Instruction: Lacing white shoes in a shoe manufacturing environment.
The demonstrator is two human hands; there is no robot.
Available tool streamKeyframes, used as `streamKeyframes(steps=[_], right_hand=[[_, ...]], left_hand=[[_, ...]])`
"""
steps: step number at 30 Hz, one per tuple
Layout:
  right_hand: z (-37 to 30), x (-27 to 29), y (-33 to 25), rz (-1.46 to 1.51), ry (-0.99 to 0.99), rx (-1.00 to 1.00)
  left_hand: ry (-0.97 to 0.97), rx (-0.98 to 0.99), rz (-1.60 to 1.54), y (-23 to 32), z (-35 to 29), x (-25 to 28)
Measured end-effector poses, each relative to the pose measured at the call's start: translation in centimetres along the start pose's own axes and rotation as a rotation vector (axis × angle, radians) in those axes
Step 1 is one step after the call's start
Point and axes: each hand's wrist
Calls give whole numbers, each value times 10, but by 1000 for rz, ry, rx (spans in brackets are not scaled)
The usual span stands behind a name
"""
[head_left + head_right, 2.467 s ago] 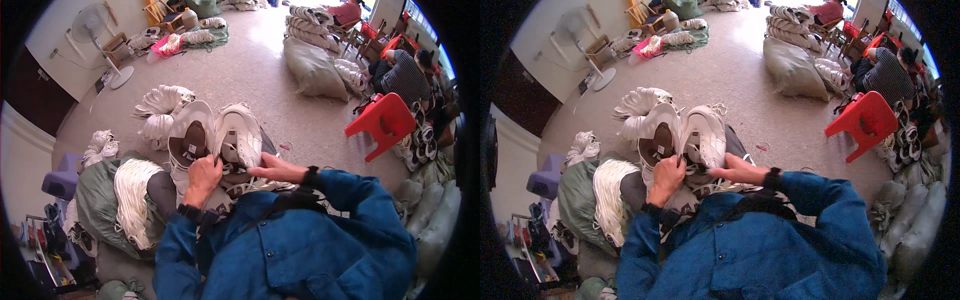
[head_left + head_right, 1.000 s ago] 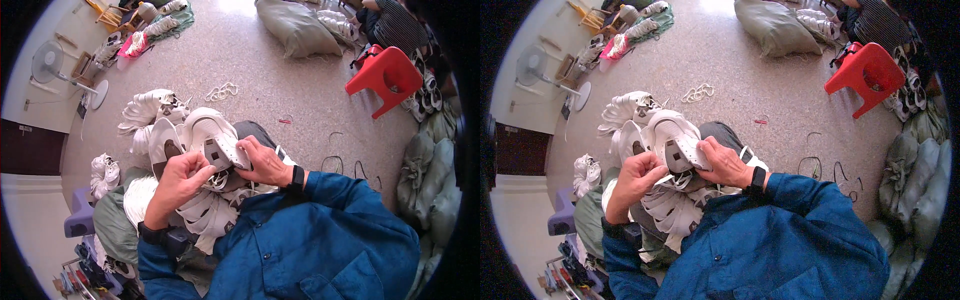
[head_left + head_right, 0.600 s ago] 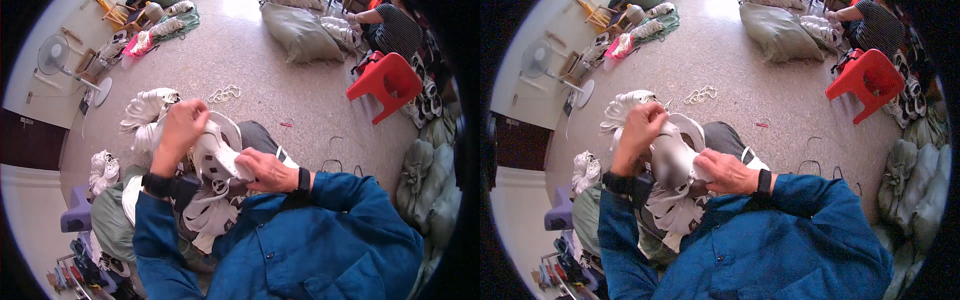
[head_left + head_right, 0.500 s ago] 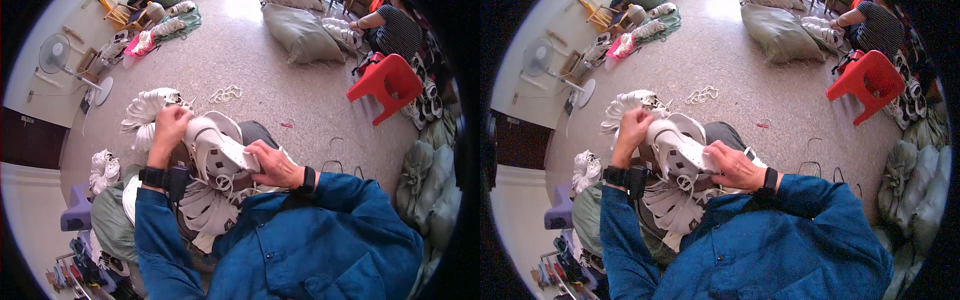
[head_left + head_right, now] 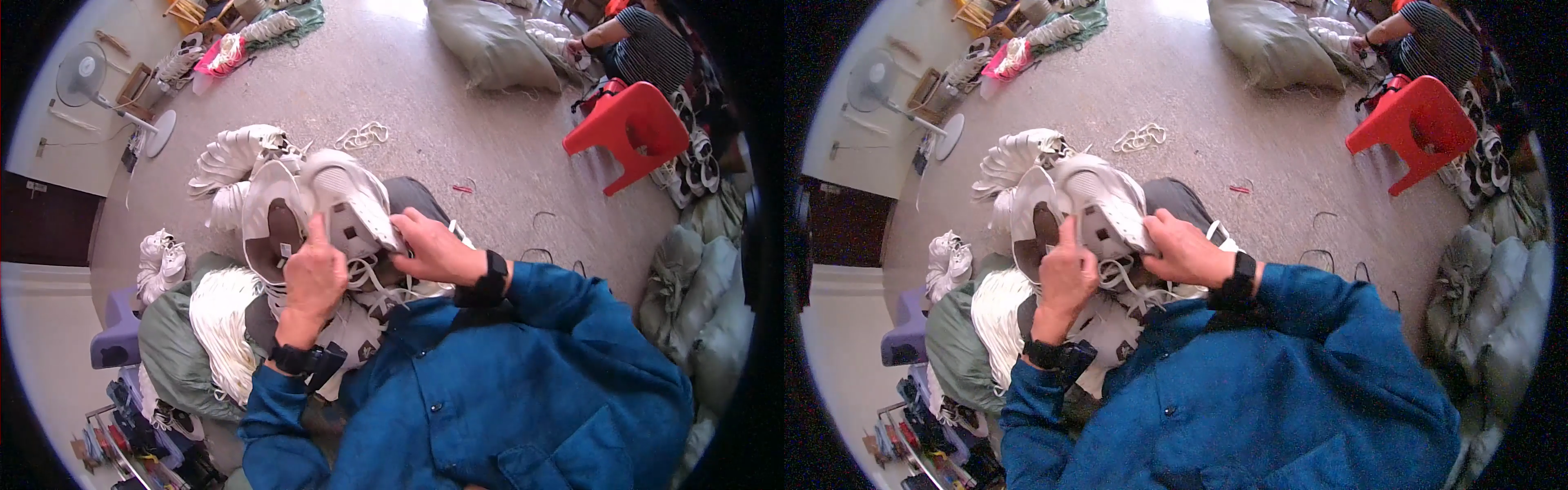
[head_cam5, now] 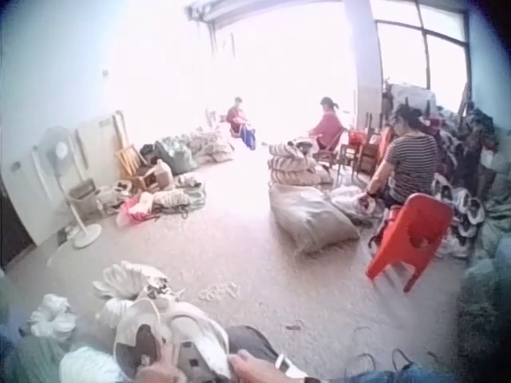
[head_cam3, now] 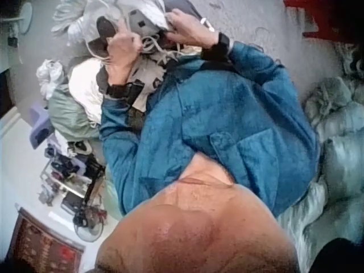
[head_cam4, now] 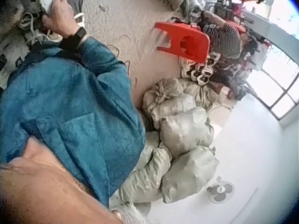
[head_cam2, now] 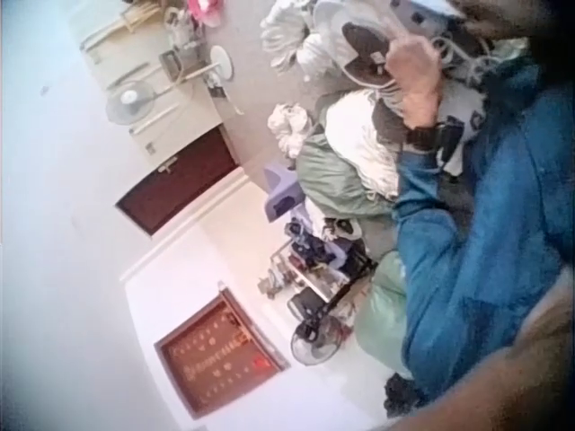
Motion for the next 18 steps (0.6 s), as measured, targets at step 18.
streamKeyframes(steps=[18], right_hand=[[-24, -3, 25, 224, -352, 97]], left_hand=[[257, -21, -354, -4, -22, -12]])
Point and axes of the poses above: each hand's wrist, its own z-axis towards the middle knuckle, its own x-axis out of the back of the hand, y = z × x, and after that the axes turned 2 degrees about z, right-handed
